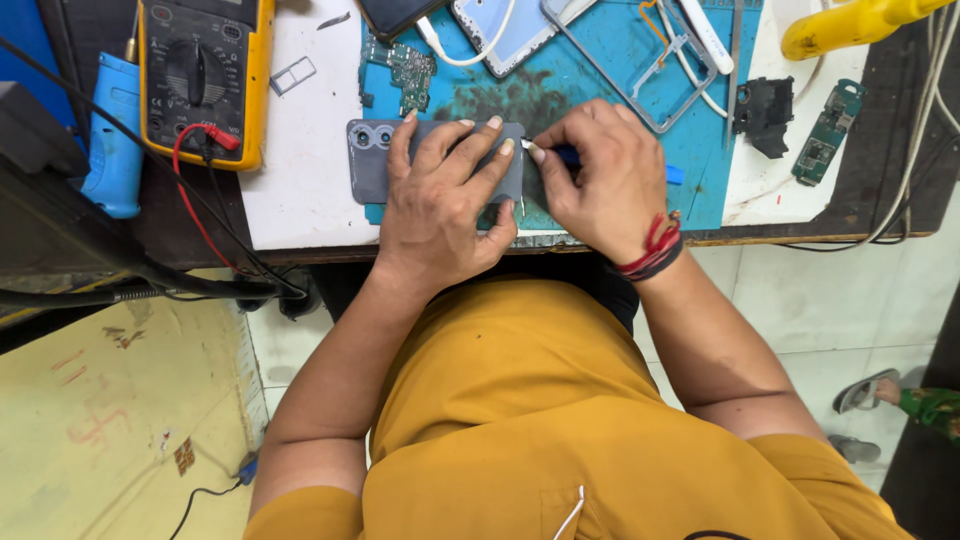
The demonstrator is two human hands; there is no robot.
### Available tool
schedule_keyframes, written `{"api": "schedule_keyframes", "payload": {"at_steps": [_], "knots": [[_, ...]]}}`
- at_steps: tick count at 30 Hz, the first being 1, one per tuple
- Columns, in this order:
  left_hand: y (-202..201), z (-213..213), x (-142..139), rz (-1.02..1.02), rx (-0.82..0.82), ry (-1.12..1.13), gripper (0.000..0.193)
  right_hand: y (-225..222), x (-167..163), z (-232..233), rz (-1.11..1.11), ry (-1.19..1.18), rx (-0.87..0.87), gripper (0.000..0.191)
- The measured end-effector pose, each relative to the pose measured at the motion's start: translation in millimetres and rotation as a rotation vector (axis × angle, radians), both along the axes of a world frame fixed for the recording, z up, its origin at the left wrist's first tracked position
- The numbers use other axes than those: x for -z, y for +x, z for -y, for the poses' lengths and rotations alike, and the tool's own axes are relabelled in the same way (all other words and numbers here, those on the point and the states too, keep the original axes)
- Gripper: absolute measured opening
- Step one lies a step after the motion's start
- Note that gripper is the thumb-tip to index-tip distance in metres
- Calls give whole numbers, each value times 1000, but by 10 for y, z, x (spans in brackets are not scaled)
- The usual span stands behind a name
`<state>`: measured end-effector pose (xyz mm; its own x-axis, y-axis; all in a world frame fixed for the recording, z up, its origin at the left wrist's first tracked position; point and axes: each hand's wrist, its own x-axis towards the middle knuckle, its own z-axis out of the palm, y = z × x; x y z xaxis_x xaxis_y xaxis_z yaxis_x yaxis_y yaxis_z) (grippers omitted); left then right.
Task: The person pries open the back cover of a smartphone using a blue pry tool, then removes the mid-frame and works on the internal components with tweezers, manipulating the battery and flex cables on the workbench.
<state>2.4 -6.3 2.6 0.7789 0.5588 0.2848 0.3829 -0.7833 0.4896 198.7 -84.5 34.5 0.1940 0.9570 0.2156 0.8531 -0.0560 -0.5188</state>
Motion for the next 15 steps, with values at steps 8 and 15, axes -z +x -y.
{"api": "schedule_keyframes", "payload": {"at_steps": [8, 15], "knots": [[-1, 5, 11, 1, 2, 0, 48, -69, 23, 4, 26, 36, 17, 9], [-9, -10, 17, 30, 12, 36, 55, -14, 47, 77, -144, 89, 32, 9]]}}
